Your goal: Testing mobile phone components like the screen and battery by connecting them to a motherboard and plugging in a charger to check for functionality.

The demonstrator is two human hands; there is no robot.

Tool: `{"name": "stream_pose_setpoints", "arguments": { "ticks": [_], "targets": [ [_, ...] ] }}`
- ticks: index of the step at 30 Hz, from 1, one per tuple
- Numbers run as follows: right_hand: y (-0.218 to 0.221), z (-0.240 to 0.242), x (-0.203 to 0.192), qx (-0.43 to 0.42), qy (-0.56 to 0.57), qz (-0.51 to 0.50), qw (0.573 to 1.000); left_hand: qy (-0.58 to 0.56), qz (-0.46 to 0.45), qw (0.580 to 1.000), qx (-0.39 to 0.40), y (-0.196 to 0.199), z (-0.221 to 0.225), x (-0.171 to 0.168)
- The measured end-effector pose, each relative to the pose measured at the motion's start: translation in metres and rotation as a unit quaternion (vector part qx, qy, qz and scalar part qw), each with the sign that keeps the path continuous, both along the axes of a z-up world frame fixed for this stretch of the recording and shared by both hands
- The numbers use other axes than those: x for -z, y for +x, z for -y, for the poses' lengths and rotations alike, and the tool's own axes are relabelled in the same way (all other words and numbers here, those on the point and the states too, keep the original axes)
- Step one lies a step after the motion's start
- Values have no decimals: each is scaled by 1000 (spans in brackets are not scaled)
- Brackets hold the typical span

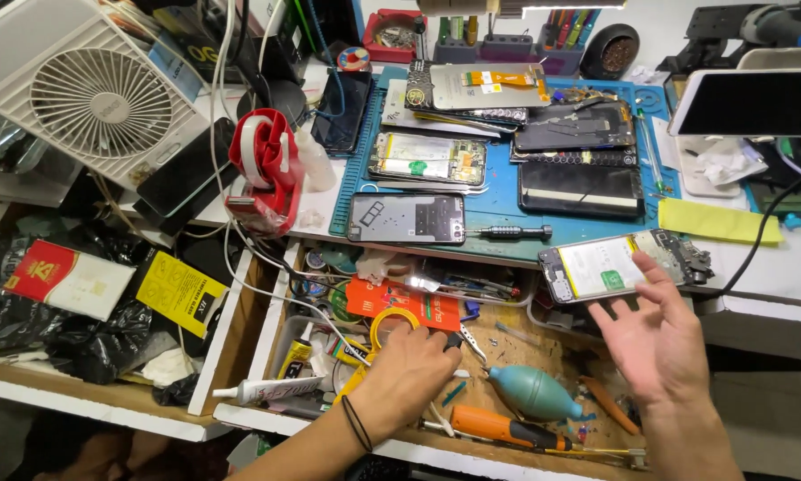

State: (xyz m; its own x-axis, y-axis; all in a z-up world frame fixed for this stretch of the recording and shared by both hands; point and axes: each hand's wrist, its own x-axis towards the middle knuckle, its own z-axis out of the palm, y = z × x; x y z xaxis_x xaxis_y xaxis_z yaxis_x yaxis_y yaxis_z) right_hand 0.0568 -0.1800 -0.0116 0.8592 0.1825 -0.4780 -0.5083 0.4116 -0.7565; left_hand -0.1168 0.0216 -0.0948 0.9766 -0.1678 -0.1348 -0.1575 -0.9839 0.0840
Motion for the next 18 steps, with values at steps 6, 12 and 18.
{"name": "stream_pose_setpoints", "arguments": {
  "ticks": [6,12,18],
  "targets": [
    [4,17,10,-45,9,-51,998,-19,26,999,12,-2,-3,13],
    [24,7,24,-46,41,-46,997,-473,153,837,-227,-34,-54,-78],
    [28,2,23,-42,33,-46,998,-242,368,752,-491,-75,-222,-106]
  ]
}}
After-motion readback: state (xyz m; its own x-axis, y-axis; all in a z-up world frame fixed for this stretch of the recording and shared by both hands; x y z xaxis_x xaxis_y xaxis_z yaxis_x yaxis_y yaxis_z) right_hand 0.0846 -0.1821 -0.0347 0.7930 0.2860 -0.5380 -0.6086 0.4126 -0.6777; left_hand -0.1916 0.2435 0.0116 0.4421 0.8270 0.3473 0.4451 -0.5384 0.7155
